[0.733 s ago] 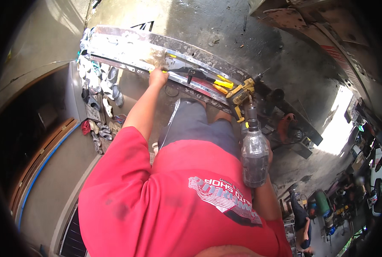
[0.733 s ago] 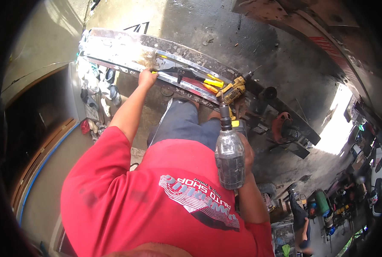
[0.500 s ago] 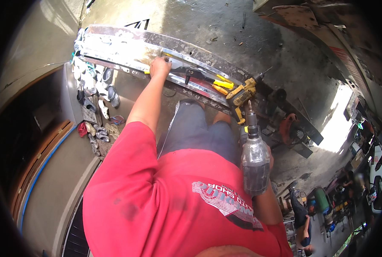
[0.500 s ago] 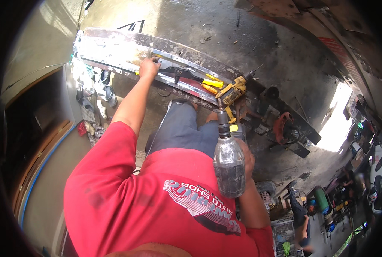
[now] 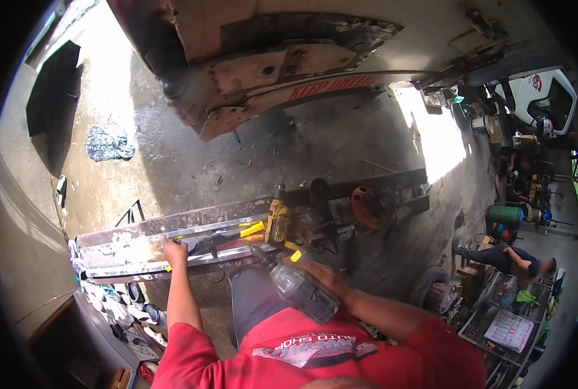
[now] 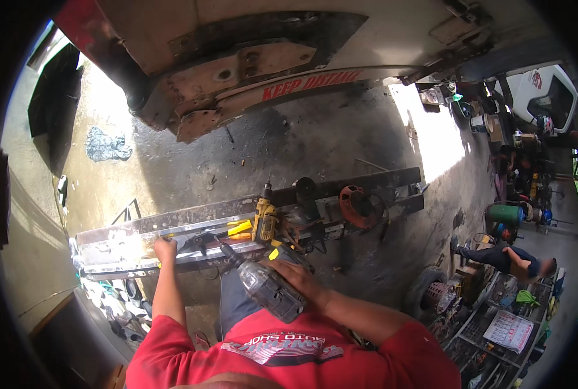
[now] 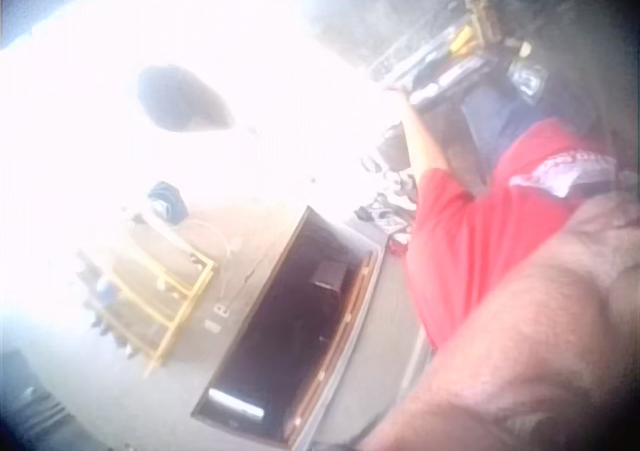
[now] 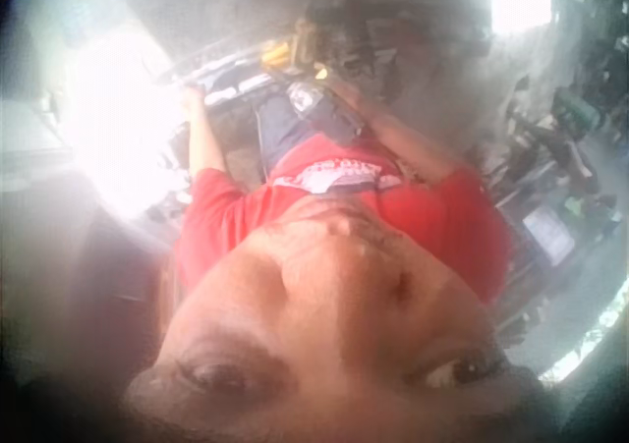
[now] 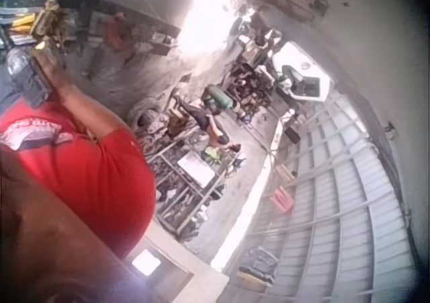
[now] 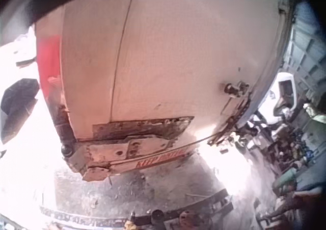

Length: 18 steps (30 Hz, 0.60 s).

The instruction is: The person uses a power drill to remove bolts from the underside of a vehicle's rear bumper. They repeatedly pick up bolts from a nearby workbench and use the drill to unscrew them from the vehicle's frame.

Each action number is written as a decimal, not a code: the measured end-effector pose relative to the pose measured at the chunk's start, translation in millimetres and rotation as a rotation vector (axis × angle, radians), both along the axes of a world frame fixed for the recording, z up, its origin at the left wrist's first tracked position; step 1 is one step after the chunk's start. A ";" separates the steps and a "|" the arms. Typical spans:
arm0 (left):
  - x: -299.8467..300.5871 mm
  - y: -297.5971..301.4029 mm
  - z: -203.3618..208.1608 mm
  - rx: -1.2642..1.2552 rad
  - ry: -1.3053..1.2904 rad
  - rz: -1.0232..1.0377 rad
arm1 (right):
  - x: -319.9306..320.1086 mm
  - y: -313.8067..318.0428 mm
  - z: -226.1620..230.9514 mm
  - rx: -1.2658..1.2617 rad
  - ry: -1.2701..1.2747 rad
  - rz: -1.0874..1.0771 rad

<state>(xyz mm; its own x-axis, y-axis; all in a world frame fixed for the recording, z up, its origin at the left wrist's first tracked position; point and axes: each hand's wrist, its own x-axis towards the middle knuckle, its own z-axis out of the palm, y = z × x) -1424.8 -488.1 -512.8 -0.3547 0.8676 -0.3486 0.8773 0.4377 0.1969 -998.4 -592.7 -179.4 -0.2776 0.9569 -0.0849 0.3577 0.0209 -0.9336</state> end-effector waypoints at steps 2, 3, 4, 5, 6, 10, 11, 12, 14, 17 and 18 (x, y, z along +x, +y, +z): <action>11.8 7.0 40.2 0.013 -0.171 -0.019 | 3.7 0.1 15.6 -0.031 0.043 -0.026; 15.2 8.7 62.3 0.021 -0.252 -0.021 | 4.9 0.1 25.1 -0.044 0.071 -0.029; 18.6 10.8 76.5 -0.032 -0.358 -0.008 | 8.3 -1.6 32.0 -0.071 0.082 -0.041; 24.7 12.7 93.6 0.005 -0.552 0.052 | 11.7 -5.1 38.8 -0.094 0.098 -0.054; 33.7 10.3 110.9 0.042 -0.743 0.115 | 14.1 -7.6 44.6 -0.120 0.115 -0.060; 129.2 45.2 297.3 -0.144 -1.086 0.068 | 24.1 -13.2 58.4 -0.288 0.488 -0.223; 148.2 50.2 330.7 -0.129 -1.142 0.037 | 28.3 -11.9 61.1 -0.479 0.712 -0.279; 167.1 55.7 357.5 -0.121 -1.200 0.004 | 32.8 -10.8 58.1 -0.564 0.873 -0.277; 207.0 68.1 398.9 -0.147 -1.269 -0.075 | 42.5 -10.2 51.3 -0.748 1.190 -0.307; 257.5 81.8 432.7 -0.125 -1.456 -0.094 | 55.2 14.1 67.7 -0.946 1.492 -0.394; 272.8 87.4 436.1 -0.117 -1.434 -0.042 | 59.3 18.5 65.7 -0.925 1.328 -0.472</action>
